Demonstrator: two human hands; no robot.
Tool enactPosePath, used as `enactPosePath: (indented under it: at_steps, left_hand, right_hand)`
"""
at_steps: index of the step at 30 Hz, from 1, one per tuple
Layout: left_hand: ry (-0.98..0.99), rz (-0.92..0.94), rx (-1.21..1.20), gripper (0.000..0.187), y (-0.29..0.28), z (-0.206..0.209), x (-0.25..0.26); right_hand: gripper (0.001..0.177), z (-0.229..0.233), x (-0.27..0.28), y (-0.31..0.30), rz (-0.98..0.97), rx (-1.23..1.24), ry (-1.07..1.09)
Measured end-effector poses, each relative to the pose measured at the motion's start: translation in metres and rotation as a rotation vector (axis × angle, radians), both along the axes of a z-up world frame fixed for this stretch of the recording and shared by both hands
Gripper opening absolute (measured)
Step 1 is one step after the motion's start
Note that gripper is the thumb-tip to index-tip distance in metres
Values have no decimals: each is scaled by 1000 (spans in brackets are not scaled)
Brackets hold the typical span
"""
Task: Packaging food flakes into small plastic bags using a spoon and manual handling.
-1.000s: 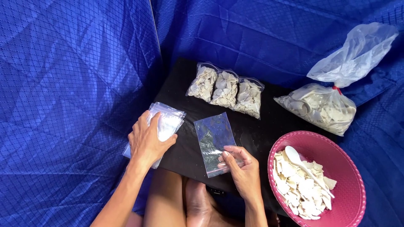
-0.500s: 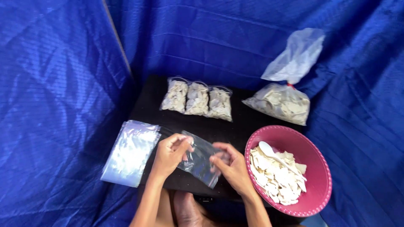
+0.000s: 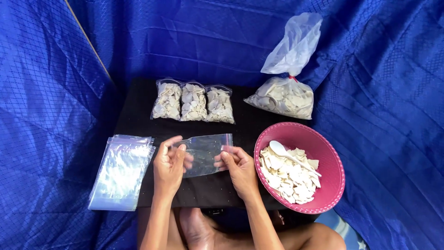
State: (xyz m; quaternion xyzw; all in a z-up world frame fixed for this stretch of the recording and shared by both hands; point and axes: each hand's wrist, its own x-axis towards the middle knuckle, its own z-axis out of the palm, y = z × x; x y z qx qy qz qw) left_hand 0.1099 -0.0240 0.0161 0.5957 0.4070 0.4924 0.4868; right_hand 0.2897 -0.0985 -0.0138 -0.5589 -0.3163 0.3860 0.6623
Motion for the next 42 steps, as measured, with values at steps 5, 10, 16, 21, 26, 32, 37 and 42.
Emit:
enactPosePath:
  at_steps: [5,10,16,21,26,32,37,42]
  left_hand:
    - [-50,-25,33,38,1,-4,-1]
    - [-24,-25,48,31,0,-11,1]
    - [-121,106,23,29,1,-12,1]
    - [155,184,305,28,-1,26,-11]
    - [313,-355,-245,43,5,59,5]
    - [88,-511,-352,27,4,20,18]
    - [-13,-494,-270,22,2,7,12]
    - [-111,-454,-271,14,-2,-1,13]
  right_hand:
    - [16,-9,1,-4,14,16,-49]
    - [19,-3,-1,-5,3,24,-91]
    - [42,10,-5,-7,14,102,-92]
    - [18,14,-5,-16,103,101,-14]
    - [19,17,-5,-18,99,149,-77]
    - [36,17,-7,-19,6,142,-184]
    - [13,37,-15,-23,24,151,-356]
    - [13,43,-18,-24,36,160,-372]
